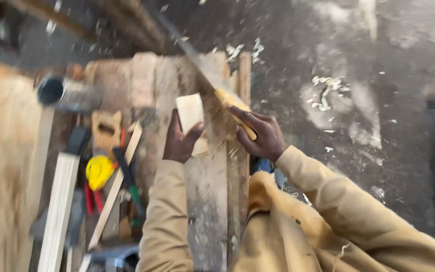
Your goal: Measuring, marking, sawing, gluing, and nailing small wooden blocks to a furniture frame.
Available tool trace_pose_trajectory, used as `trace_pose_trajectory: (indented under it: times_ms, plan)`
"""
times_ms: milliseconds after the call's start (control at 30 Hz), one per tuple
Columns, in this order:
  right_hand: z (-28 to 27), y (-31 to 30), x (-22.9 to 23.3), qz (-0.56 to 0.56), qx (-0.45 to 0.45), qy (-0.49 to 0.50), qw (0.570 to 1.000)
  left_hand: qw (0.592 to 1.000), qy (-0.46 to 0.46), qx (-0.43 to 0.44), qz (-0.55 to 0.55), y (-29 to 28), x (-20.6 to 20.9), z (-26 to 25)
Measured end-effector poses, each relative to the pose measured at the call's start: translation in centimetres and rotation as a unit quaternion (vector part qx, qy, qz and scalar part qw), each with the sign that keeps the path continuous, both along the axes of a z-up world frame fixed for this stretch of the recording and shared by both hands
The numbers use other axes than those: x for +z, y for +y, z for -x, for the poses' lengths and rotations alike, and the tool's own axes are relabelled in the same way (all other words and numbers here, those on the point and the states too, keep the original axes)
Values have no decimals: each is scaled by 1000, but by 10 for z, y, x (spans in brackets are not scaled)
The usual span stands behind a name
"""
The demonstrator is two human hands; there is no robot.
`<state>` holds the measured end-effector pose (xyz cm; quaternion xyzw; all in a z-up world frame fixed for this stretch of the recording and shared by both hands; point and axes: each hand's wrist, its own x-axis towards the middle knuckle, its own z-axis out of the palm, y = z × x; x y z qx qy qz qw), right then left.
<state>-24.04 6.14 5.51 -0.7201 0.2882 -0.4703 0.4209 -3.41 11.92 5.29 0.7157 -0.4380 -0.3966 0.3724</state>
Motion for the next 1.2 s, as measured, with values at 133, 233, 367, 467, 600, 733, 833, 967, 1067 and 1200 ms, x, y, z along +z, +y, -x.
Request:
trace_pose_trajectory:
  times_ms: [133, 233, 367, 467, 600, 733, 833, 967, 1067, 1200]
  plan:
    - [-45, 45, -38, 187, 31, 203, 961, 987, 119, 72, 82, 55, 48, 10]
    - [-69, 83, -49, 265, 125, 223, 930, 966, 154, 178, 105, 116, 41, 10]
    - [-96, 85, -7, 337, 265, 212, 878, 891, 170, 389, 161, 163, 36, 27]
    - [-151, 54, -17, 231, 305, 325, 865, 834, 221, 462, 207, 181, 19, 32]
    - [-239, 18, -33, 267, 309, 225, 885, 759, 237, 557, 239, 188, 20, 41]
    - [-273, 49, 8, 319, 393, 115, 855, 665, 354, 606, 256, 190, 25, 41]
    - [-284, 68, 17, 322, 461, 74, 824, 600, 402, 637, 268, 202, 12, 36]
    - [-283, 96, 13, 179, 556, 74, 808, 584, 335, 643, 366, 259, 28, 16]
    - [-271, 111, 18, 172, 628, 104, 752, 621, 165, 610, 464, 320, 52, 14]
    - [-226, 143, -10, 190, 648, 161, 720, 585, 66, 688, 424, 365, 46, 36]
